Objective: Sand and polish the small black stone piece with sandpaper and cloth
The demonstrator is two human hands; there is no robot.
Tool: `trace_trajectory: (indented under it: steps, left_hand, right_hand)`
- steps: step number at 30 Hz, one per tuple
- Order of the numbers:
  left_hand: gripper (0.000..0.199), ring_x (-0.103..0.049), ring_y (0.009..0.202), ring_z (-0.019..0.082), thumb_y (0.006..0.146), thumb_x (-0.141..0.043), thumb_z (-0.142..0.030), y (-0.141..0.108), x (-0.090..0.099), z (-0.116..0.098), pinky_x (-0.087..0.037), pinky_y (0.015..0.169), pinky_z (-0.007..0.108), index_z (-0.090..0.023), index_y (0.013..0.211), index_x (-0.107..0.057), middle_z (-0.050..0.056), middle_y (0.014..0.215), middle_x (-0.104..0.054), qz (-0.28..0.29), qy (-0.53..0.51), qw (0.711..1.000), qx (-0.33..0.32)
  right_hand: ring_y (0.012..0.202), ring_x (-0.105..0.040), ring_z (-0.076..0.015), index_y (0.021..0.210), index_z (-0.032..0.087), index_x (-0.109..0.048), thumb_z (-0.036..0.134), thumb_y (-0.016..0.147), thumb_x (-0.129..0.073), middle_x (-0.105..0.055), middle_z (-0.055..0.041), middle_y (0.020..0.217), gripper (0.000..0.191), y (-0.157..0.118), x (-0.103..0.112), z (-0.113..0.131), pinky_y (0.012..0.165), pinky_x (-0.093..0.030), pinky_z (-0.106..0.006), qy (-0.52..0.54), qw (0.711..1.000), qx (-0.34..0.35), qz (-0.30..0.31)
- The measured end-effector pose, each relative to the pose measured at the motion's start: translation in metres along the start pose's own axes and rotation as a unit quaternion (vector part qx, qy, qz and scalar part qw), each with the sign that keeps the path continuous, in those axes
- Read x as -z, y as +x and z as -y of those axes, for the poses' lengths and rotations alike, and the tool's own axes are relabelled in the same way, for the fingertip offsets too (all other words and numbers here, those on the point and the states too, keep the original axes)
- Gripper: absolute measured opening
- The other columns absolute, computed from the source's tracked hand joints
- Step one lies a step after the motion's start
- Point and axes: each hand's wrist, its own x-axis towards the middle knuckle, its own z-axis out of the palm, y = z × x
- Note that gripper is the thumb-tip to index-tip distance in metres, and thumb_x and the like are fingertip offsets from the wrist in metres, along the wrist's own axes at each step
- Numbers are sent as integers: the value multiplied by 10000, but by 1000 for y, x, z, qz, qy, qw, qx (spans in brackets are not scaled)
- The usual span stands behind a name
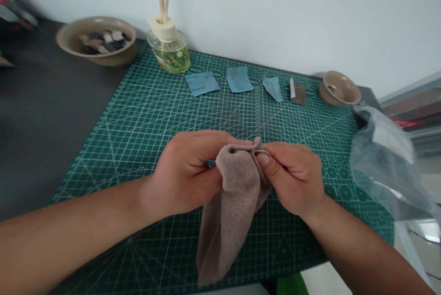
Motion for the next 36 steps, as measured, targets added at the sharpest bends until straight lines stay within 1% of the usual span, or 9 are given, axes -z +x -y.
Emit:
trace_trajectory:
  steps: [2, 5, 9, 17, 23, 26, 29, 33, 36]
  left_hand:
    - [198, -761, 864, 169, 849, -699, -162, 1, -2, 1, -591, 764, 229, -217, 1016, -790, 26, 995, -821, -5, -65, 994, 92]
    - [118, -723, 727, 153, 827, -696, -188, 4, -4, 7, -566, 647, 219, -200, 893, -794, 11, 861, -808, 18, -192, 958, 214]
    - [62, -641, 601, 117, 782, -715, -205, 6, -6, 17, -510, 559, 200, -182, 788, -773, -10, 714, -750, 9, -293, 909, 296]
    - [92, -663, 629, 123, 758, -784, -206, 6, -3, 17, -537, 573, 189, -190, 845, -807, 13, 778, -780, 84, -279, 904, 314]
    - [114, -657, 660, 134, 771, -776, -187, 3, -1, 6, -530, 569, 175, -194, 874, -825, 20, 770, -773, 92, -237, 929, 269]
    - [109, -656, 691, 139, 774, -774, -181, 1, -3, 2, -533, 587, 175, -191, 871, -822, 23, 792, -772, 96, -223, 936, 256]
    - [70, -624, 643, 114, 774, -771, -173, 2, -4, 2, -506, 552, 147, -179, 832, -810, 12, 750, -754, 110, -249, 927, 259]
    - [73, -624, 609, 104, 793, -770, -198, 4, -4, 6, -513, 552, 146, -180, 853, -808, 14, 743, -756, 120, -314, 895, 292]
    - [68, -633, 616, 108, 799, -777, -215, 5, -4, 8, -520, 564, 154, -185, 847, -814, 21, 756, -762, 124, -328, 887, 300]
  right_hand:
    - [509, -441, -51, 617, 179, -476, 217, 991, -567, -446, 58, 544, 387, 0, 1, -2, 520, -328, -198, -23, 1000, 8, -9]
    - [506, -408, -51, 611, 180, -449, 204, 982, -565, -412, 59, 544, 389, 2, 2, -3, 505, -298, -207, -56, 998, 37, -18]
    - [501, -407, -43, 599, 181, -418, 175, 955, -594, -395, 70, 536, 397, 4, 2, -2, 507, -307, -193, -71, 995, 66, -22]
    - [538, -557, -83, 675, 163, -632, 451, 849, -765, -614, 28, 587, 362, 2, 0, -6, 525, -388, -215, -54, 998, -25, 6]
    - [501, -528, -58, 697, 181, -633, 454, 723, -867, -601, 71, 568, 361, 0, 0, -2, 488, -378, -189, -27, 997, -68, 6]
    - [555, -590, -77, 848, 191, -658, 435, 677, -892, -673, 63, 668, 379, -1, 0, -1, 525, -446, -188, 0, 997, -75, -1]
    - [679, -672, -111, 1024, 199, -673, 410, 701, -878, -751, 31, 832, 437, -1, 1, -1, 615, -510, -206, 11, 998, -60, 16]
    - [585, -621, -85, 902, 188, -688, 383, 823, -779, -705, 42, 703, 229, 0, 3, -2, 543, -448, -198, -2, 999, -29, 34]
    - [526, -556, -70, 819, 179, -653, 398, 850, -750, -632, 54, 625, 241, 1, 4, -3, 496, -397, -196, -9, 999, -20, 25]
